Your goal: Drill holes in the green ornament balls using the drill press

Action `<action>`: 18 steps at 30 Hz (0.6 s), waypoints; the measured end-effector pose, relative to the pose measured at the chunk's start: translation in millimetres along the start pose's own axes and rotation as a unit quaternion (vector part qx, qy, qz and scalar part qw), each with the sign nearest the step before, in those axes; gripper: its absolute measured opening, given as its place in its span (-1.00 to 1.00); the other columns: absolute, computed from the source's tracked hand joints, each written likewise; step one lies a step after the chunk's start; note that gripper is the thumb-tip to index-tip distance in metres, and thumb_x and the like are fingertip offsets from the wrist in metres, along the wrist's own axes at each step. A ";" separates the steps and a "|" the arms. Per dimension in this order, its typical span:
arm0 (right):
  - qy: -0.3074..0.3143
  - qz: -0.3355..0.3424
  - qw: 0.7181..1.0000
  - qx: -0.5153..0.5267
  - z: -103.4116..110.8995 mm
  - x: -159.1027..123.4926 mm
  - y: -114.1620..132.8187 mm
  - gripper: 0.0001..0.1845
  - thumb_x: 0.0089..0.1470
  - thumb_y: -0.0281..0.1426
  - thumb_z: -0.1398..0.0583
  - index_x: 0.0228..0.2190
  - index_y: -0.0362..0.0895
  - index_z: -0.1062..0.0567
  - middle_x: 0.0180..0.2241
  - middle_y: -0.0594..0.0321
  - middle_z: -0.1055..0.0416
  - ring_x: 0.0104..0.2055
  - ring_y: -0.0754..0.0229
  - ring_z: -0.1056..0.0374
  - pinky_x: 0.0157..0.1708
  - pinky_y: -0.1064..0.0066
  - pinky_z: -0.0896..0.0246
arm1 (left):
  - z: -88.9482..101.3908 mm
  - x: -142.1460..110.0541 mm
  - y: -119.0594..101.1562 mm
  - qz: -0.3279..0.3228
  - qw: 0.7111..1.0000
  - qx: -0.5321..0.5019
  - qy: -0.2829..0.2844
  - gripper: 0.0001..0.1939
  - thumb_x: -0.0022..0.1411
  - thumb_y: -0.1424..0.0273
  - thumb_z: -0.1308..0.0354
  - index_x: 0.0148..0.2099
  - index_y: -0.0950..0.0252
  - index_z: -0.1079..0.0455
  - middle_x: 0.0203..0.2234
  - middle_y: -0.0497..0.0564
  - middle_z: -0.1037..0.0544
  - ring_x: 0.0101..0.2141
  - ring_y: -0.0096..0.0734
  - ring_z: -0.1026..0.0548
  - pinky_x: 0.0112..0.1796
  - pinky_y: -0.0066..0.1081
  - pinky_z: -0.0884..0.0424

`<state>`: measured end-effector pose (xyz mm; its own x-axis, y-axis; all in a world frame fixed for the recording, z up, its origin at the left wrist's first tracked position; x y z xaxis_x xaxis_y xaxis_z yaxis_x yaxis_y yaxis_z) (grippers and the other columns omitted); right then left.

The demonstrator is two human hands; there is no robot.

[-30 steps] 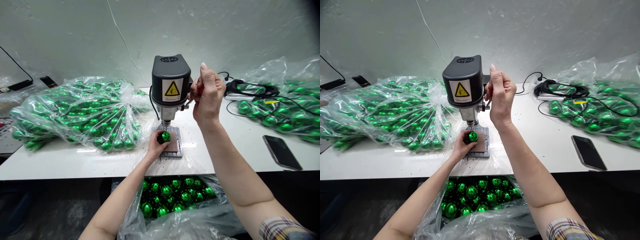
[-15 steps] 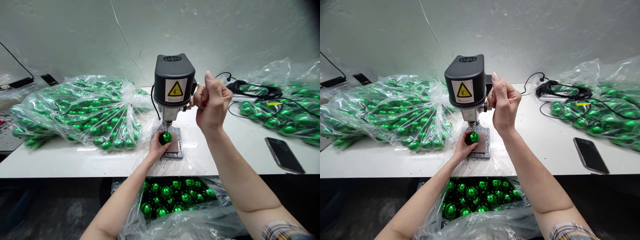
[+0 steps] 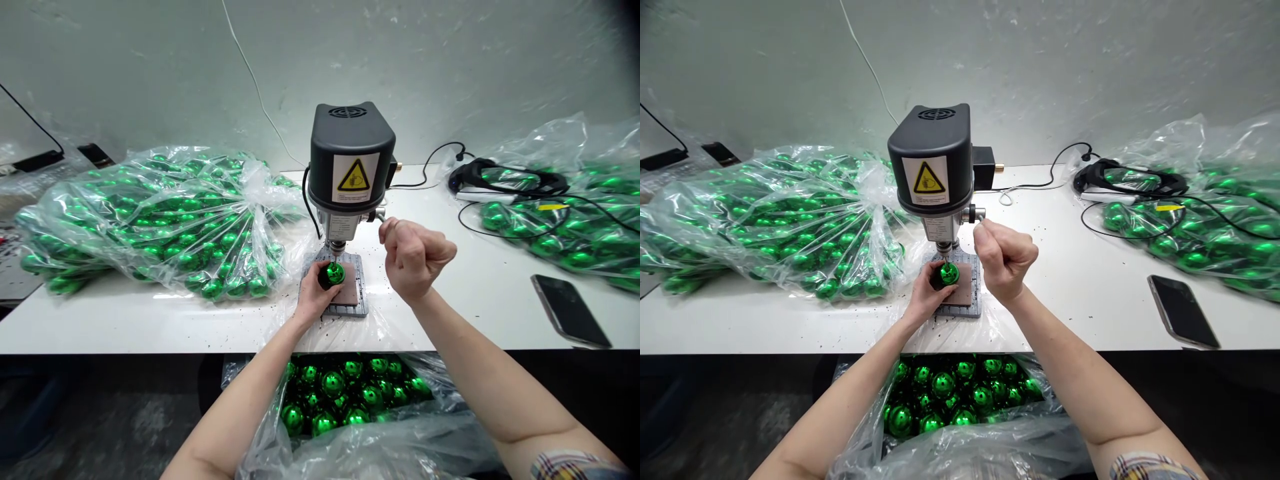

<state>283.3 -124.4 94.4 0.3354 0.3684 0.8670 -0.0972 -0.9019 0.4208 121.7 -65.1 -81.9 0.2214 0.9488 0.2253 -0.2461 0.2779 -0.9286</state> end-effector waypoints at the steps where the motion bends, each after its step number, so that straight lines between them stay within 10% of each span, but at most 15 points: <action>1: 0.003 0.012 1.000 -0.003 1.0 -2.1 -1.2 -0.43 0.15 -0.43 -0.19 -0.75 -0.17 -0.02 -0.77 0.41 0.06 -0.68 0.42 0.09 -0.56 0.34 0.03 | 0.1 -0.1 -0.5 0.000 1.000 0.000 -0.002 -0.44 0.01 0.42 -0.42 0.06 0.23 -0.35 -0.07 0.09 -0.56 -0.03 -0.10 -0.53 0.02 -0.11 -0.43; 12: 0.064 0.096 0.993 0.003 4.4 -14.5 -4.1 -0.52 0.05 -0.61 -0.17 -0.73 -0.16 -0.05 -0.73 0.42 0.02 -0.66 0.43 0.05 -0.56 0.37 -0.07 | 0.9 -0.4 0.2 0.004 1.000 0.004 -0.001 -0.43 0.01 0.42 -0.41 0.07 0.25 -0.33 -0.07 0.09 -0.56 -0.03 -0.11 -0.53 0.04 -0.10 -0.42; 18: -0.089 -0.085 0.992 0.021 -9.2 28.9 0.4 -0.45 0.15 -0.39 -0.23 -0.78 -0.12 -0.15 -0.78 0.42 -0.01 -0.71 0.40 0.02 -0.65 0.37 0.05 | -0.3 5.3 2.7 0.019 1.000 0.004 -0.013 -0.41 -0.04 0.44 -0.44 0.04 0.24 -0.33 -0.11 0.08 -0.57 -0.08 -0.13 -0.55 -0.01 -0.10 -0.45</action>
<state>284.3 -112.1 122.1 0.5048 0.4738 0.7216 0.0128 -0.8399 0.5425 122.5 -59.4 -83.3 0.1863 0.9625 0.1971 -0.2613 0.2419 -0.9344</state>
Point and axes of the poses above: each hand's wrist, its own x-axis towards the middle knuckle, its own z-axis out of the back of the hand, y = z × x, the point moved 5 cm from there along x, towards the middle knuckle
